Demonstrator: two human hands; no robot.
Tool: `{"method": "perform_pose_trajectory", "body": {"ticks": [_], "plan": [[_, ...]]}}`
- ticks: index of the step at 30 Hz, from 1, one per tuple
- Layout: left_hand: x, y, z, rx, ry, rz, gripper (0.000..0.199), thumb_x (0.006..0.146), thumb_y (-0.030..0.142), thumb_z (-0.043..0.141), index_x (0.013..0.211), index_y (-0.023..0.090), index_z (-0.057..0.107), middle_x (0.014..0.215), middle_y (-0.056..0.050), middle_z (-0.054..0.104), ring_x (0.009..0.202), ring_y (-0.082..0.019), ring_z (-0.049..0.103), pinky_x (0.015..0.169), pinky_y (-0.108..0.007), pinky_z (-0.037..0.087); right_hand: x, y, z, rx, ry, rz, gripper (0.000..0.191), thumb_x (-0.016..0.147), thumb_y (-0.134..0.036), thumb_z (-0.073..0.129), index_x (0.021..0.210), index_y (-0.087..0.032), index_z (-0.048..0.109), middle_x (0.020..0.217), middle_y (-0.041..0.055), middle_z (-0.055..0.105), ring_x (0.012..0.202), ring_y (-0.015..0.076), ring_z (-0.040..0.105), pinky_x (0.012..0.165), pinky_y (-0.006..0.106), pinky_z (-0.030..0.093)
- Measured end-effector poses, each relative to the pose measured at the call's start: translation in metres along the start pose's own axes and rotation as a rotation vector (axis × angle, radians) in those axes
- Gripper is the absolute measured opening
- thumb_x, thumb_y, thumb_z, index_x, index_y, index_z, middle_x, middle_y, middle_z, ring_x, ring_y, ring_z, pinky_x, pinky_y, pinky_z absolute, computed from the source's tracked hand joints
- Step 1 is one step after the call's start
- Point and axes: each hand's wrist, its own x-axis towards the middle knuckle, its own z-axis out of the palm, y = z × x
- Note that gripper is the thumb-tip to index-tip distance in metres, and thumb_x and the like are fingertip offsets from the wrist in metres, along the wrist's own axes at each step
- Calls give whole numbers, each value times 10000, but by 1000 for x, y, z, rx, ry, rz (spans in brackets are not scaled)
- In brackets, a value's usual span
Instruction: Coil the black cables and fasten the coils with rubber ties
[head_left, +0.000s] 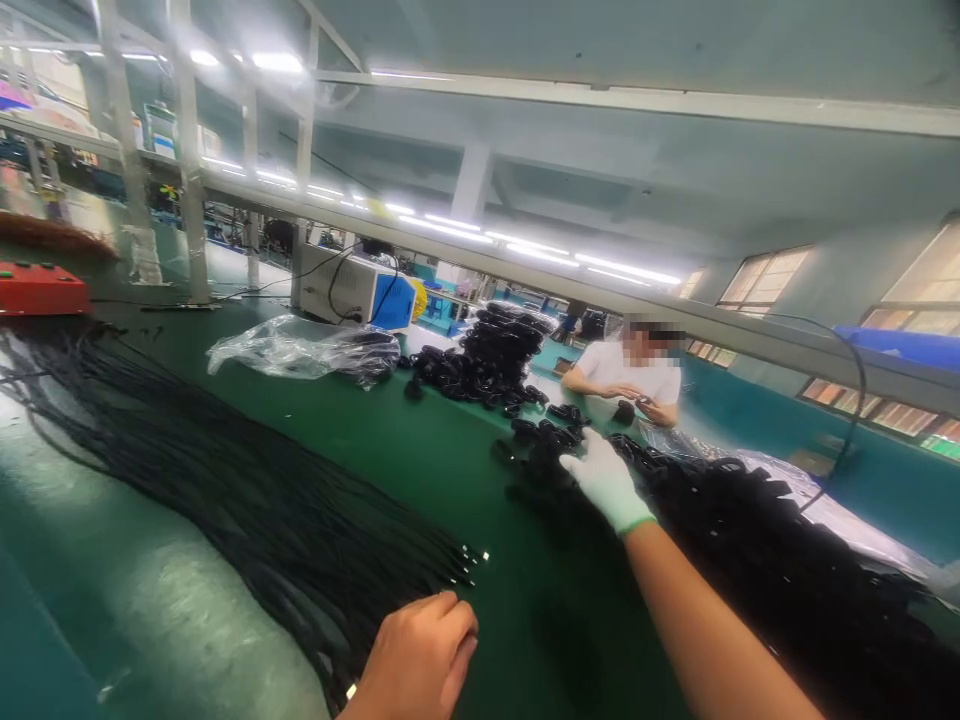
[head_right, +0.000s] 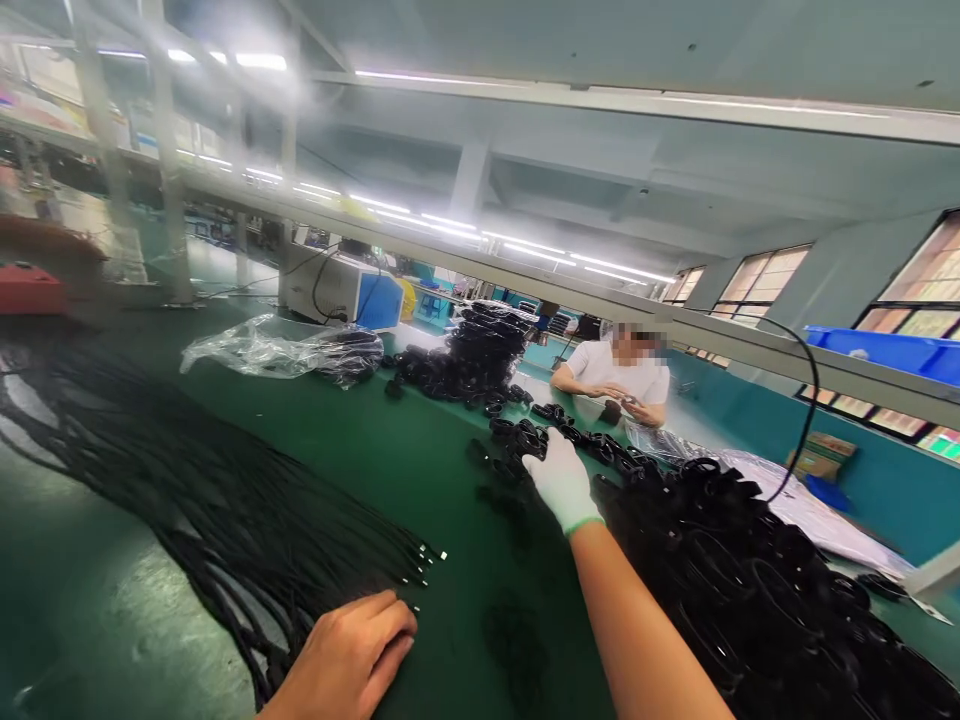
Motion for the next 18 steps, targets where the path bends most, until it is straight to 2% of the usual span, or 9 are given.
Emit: {"method": "perform_pose_trajectory", "body": {"ticks": [2, 5, 7, 9, 11, 14, 16, 18], "plan": [[-1, 9, -5, -39, -4, -38, 157, 804, 137, 475, 827, 216, 609, 822, -20, 656, 753, -186, 629, 653, -268, 453, -47, -12, 8, 102, -70, -44, 586, 819, -323, 536, 1348, -138, 361, 1233, 127, 554, 1040, 215, 584, 905, 319, 446], [-6, 19, -12, -97, 24, -60, 114, 813, 214, 530, 886, 222, 617, 876, -23, 653, 775, -183, 618, 668, -265, 453, -128, -31, 38, 247, -211, -105, 523, 774, -386, 528, 1254, -185, 476, 1077, 86, 642, 933, 226, 630, 826, 325, 483], [-11, 16, -21, -122, 66, -73, 105, 797, 237, 570, 888, 227, 620, 880, -12, 647, 749, -159, 608, 651, -241, 450, -175, -38, 58, 443, -305, -132, 441, 784, -444, 464, 1148, -212, 554, 1006, 76, 666, 891, 233, 638, 779, 317, 492], [-19, 4, -37, -70, 101, -117, 96, 805, 263, 575, 884, 239, 622, 885, 4, 644, 754, -140, 600, 663, -222, 448, -209, -41, 74, 509, -473, -62, 435, 793, -502, 416, 1080, -223, 587, 834, 62, 686, 703, 227, 641, 664, 321, 501], [-28, -17, -61, 41, 116, -204, 98, 833, 277, 544, 880, 246, 624, 892, 10, 644, 797, -140, 596, 707, -222, 445, -228, -41, 83, 518, -560, -46, 458, 781, -513, 445, 1114, -222, 565, 856, 63, 688, 720, 227, 638, 674, 319, 497], [-32, -62, -96, 174, 140, -346, 145, 860, 216, 481, 884, 221, 625, 899, -23, 627, 858, -173, 586, 754, -273, 431, -237, -41, 86, 494, -523, -49, 477, 762, -505, 482, 1154, -238, 540, 1058, 73, 661, 910, 246, 627, 735, 321, 487], [-25, -91, -108, 226, 141, -389, 183, 869, 175, 445, 875, 206, 625, 902, -42, 614, 873, -188, 578, 758, -301, 426, -238, -42, 86, 470, -498, -44, 465, 755, -509, 492, 1141, -259, 552, 1110, 68, 647, 971, 261, 614, 739, 333, 485], [-16, -112, -111, 257, 114, -383, 176, 875, 171, 450, 854, 187, 625, 903, -49, 611, 868, -188, 574, 760, -320, 432, -239, -42, 85, 455, -489, -48, 463, 757, -514, 490, 1143, -267, 553, 1135, 69, 640, 1013, 276, 600, 753, 353, 484]]}}
